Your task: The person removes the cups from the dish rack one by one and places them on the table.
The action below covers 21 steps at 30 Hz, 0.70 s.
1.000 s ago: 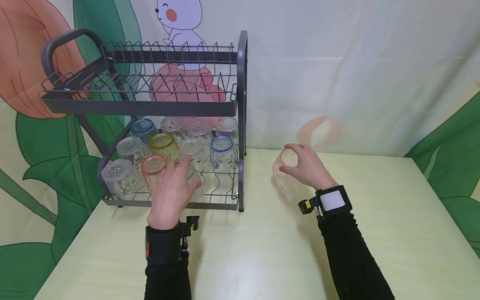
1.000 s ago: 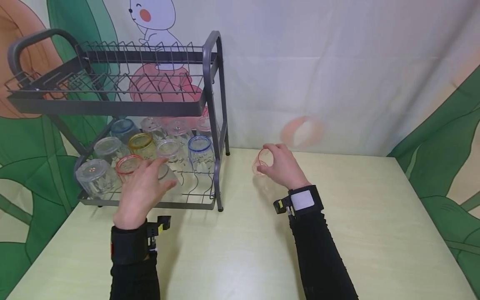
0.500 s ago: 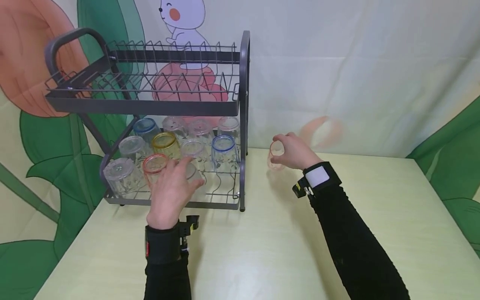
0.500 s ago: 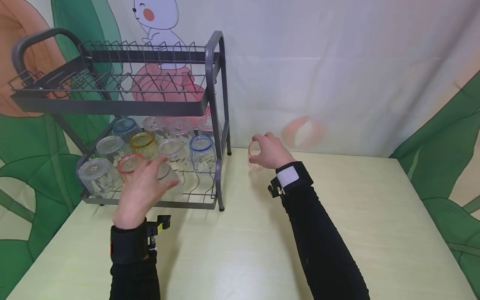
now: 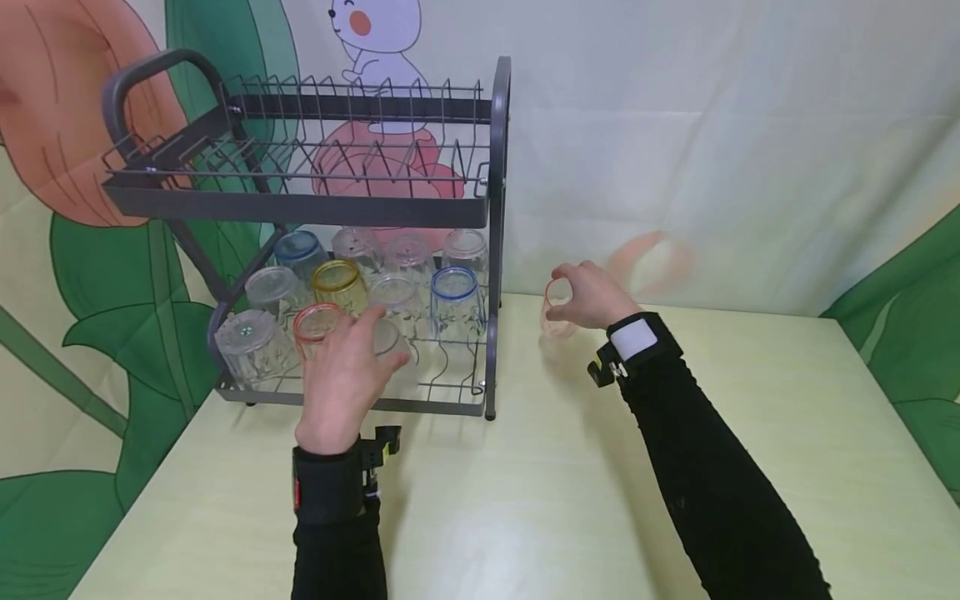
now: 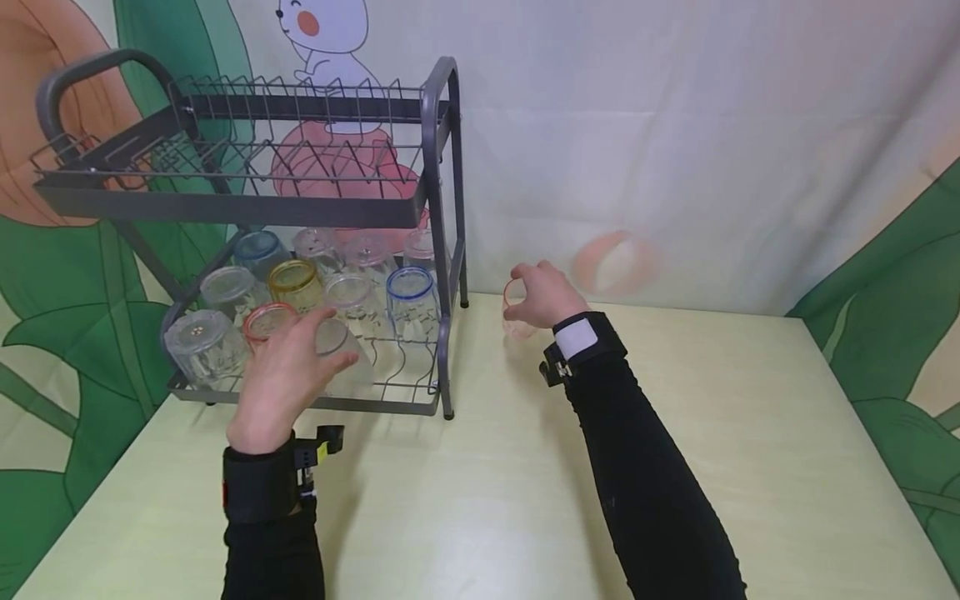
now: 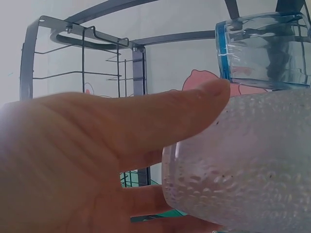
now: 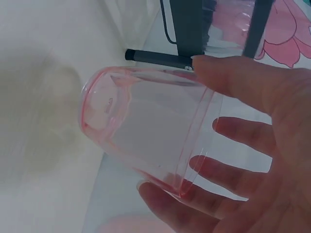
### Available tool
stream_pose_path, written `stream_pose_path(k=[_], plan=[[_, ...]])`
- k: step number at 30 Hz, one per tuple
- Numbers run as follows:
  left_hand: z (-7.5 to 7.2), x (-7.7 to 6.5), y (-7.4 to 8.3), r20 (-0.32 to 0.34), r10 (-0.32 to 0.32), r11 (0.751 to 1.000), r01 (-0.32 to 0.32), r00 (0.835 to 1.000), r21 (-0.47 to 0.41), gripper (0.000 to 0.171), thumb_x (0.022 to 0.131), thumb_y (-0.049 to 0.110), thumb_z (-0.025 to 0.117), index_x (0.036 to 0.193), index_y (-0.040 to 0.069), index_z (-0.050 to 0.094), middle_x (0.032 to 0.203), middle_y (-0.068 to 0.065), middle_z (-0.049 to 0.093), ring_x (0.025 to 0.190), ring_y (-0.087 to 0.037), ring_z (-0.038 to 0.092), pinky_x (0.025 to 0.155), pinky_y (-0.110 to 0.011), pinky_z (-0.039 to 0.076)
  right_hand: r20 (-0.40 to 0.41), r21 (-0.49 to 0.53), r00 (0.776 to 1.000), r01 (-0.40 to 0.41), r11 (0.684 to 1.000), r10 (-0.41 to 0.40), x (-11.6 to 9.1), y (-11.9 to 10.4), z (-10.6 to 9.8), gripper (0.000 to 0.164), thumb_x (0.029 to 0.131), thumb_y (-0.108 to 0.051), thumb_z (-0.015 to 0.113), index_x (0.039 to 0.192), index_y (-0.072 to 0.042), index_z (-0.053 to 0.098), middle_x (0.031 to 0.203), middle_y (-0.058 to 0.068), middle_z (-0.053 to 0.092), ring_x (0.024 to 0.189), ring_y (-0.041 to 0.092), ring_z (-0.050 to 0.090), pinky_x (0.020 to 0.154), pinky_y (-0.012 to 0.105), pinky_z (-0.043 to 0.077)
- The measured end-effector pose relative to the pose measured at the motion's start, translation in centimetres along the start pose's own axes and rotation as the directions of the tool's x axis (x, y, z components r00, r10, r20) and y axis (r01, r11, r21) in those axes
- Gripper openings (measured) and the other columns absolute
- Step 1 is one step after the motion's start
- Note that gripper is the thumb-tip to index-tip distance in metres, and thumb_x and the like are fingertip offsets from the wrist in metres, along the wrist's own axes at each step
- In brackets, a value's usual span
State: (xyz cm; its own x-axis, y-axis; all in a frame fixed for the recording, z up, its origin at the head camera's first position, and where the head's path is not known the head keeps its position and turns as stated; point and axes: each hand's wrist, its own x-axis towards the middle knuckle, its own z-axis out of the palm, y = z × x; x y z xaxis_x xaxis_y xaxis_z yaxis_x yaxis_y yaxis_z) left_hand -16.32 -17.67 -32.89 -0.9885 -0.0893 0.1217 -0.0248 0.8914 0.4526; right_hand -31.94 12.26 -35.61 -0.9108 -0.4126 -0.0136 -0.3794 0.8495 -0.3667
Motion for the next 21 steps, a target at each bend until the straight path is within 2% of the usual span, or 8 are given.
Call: stream_pose_path(k=[12, 21], plan=[[0.3, 0.2, 0.0, -0.002, -0.002, 1.000, 0.002, 1.000, -0.026, 0.065, 0.089, 0.028, 0.073, 0.145, 0.009, 0.045, 0.137, -0.025, 0.049, 0.116, -0.047, 0.052, 0.093, -0.069, 0.039, 0.058, -0.014, 0.998, -0.031, 0.999, 0.032, 0.9, 1.3, 0.6, 0.057, 0.084, -0.021, 0.073, 0.130, 0.005, 0.053, 0.130, 0.024, 0.056, 0.124, 0.039, 0.047, 0.104, 0.046, 0.040], [0.6, 0.5, 0.1, 0.019, -0.003, 0.996, 0.005, 1.000, -0.084, 0.065, 0.090, 0.025, 0.072, 0.145, 0.007, 0.043, 0.140, -0.028, 0.044, 0.118, -0.050, 0.049, 0.090, -0.067, 0.044, 0.074, -0.066, 0.990, -0.119, 0.991, 0.123, 1.1, 2.2, 0.6, 0.058, 0.082, -0.020, 0.073, 0.130, 0.006, 0.053, 0.129, 0.027, 0.055, 0.122, 0.040, 0.048, 0.099, 0.049, 0.044]])
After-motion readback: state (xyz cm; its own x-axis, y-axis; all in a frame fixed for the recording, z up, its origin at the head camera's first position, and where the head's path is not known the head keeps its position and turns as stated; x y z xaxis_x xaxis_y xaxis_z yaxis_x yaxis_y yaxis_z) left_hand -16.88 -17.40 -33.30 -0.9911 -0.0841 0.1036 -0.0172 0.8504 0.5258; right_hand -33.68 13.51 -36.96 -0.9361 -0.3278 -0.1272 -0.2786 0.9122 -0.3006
